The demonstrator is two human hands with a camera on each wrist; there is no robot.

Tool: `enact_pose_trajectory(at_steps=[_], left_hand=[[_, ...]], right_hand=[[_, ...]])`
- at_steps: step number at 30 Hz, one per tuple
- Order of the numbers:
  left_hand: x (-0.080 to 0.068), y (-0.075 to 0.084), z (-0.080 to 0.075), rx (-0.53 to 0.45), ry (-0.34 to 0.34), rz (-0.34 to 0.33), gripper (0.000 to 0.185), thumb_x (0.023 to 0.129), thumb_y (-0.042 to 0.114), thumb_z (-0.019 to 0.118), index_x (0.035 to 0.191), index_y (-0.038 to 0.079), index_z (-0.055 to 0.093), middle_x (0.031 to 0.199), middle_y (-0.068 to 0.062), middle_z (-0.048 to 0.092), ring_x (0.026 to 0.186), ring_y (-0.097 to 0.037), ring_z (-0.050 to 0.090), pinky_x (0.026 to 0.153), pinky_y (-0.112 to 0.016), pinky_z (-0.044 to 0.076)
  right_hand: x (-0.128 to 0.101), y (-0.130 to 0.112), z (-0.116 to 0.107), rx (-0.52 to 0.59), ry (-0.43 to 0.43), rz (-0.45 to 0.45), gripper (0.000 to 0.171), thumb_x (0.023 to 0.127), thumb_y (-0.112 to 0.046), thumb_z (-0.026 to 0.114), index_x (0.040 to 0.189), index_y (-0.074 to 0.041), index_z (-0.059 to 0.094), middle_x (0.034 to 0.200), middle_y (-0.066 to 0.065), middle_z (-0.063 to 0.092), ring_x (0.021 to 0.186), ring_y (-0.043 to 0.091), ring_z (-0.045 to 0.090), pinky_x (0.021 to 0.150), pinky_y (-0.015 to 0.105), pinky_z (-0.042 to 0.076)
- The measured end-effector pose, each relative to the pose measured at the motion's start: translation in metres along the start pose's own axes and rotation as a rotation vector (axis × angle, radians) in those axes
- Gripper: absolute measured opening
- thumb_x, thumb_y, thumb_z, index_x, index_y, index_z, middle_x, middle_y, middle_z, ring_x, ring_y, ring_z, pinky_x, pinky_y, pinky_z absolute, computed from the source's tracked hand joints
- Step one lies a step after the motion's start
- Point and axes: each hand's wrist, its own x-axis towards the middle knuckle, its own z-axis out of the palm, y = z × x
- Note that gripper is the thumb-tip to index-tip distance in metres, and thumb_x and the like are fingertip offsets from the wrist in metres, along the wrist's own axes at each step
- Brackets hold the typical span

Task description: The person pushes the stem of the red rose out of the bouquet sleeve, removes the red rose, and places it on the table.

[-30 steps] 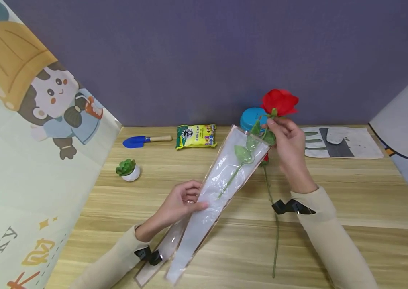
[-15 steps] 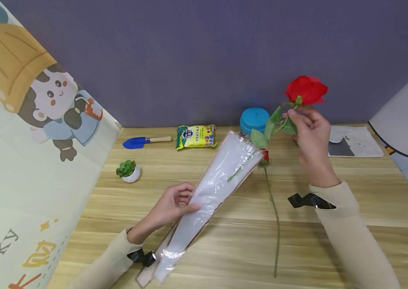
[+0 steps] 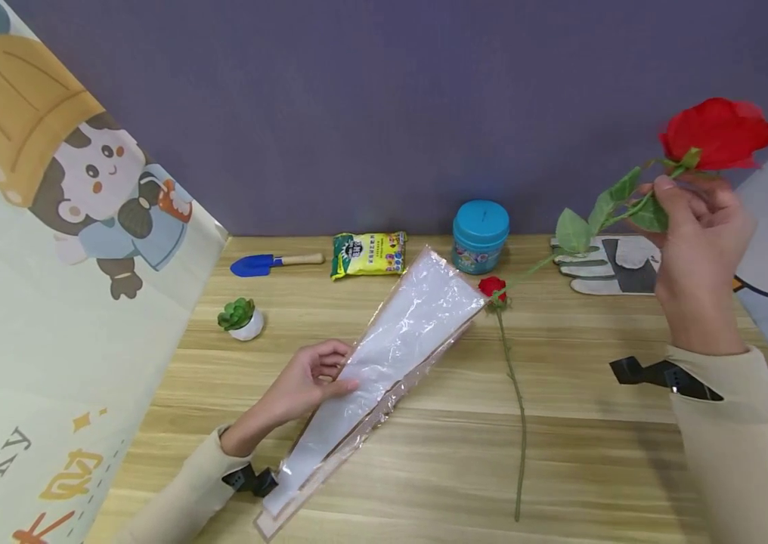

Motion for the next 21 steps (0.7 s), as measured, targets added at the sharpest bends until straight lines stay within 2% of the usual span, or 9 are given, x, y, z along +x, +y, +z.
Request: enact_pose_trajectory(at_steps=[5, 11, 13, 15, 19, 21], left_hand=[[-0.001, -0.002, -0.012, 0.015, 0.025, -0.029, 0.041, 0.089, 0.001, 0.077, 0.127, -0.002, 0.064, 0.114, -0.025, 0.074, 0.087, -0.011, 0.070, 0.078, -0.024, 0.062], [0.003, -0.005, -0.029, 0.055, 0.070, -0.073, 0.042, 0.088, -0.004, 0.076, 0.128, -0.002, 0.061, 0.116, -0.024, 0.073, 0.086, -0.012, 0.069, 0.073, -0.022, 0.060], [0.005, -0.008, -0.035, 0.075, 0.080, -0.073, 0.044, 0.087, -0.005, 0.076, 0.129, -0.002, 0.062, 0.116, -0.024, 0.073, 0.086, -0.014, 0.069, 0.074, -0.022, 0.060], [0.007, -0.012, -0.040, 0.098, 0.082, -0.069, 0.045, 0.087, -0.005, 0.075, 0.130, -0.002, 0.062, 0.117, -0.024, 0.073, 0.087, -0.015, 0.068, 0.076, -0.022, 0.059], [0.012, -0.021, -0.049, 0.121, 0.063, -0.087, 0.048, 0.086, -0.005, 0.075, 0.132, -0.003, 0.060, 0.119, -0.025, 0.072, 0.090, -0.015, 0.066, 0.079, -0.021, 0.057], [0.013, -0.025, -0.053, 0.121, 0.048, -0.104, 0.049, 0.086, -0.006, 0.075, 0.133, -0.004, 0.059, 0.118, -0.026, 0.071, 0.088, -0.015, 0.064, 0.076, -0.020, 0.056]], right_hand=[[0.004, -0.009, -0.019, -0.104, 0.081, -0.030, 0.036, 0.095, -0.010, 0.074, 0.129, -0.005, 0.062, 0.109, 0.006, 0.068, 0.103, 0.015, 0.065, 0.070, 0.014, 0.057], [0.003, -0.008, -0.043, -0.169, 0.009, 0.012, 0.030, 0.097, -0.005, 0.070, 0.126, -0.006, 0.064, 0.101, 0.003, 0.070, 0.092, 0.009, 0.070, 0.063, 0.013, 0.059], [0.002, -0.006, -0.051, -0.243, -0.025, 0.033, 0.026, 0.097, -0.007, 0.070, 0.123, -0.008, 0.065, 0.098, -0.002, 0.071, 0.089, 0.006, 0.070, 0.064, 0.011, 0.059], [0.001, -0.004, -0.059, -0.395, -0.057, 0.061, 0.021, 0.100, -0.010, 0.067, 0.120, -0.015, 0.066, 0.094, -0.010, 0.072, 0.087, 0.000, 0.069, 0.067, 0.007, 0.057], [-0.001, 0.001, -0.072, -0.804, -0.123, 0.096, 0.018, 0.105, -0.024, 0.060, 0.121, -0.033, 0.064, 0.095, -0.032, 0.063, 0.088, -0.014, 0.058, 0.070, -0.002, 0.045], [-0.003, 0.005, -0.077, -0.938, -0.173, 0.123, 0.017, 0.107, -0.028, 0.057, 0.119, -0.038, 0.062, 0.095, -0.038, 0.058, 0.090, -0.017, 0.053, 0.069, -0.002, 0.042]])
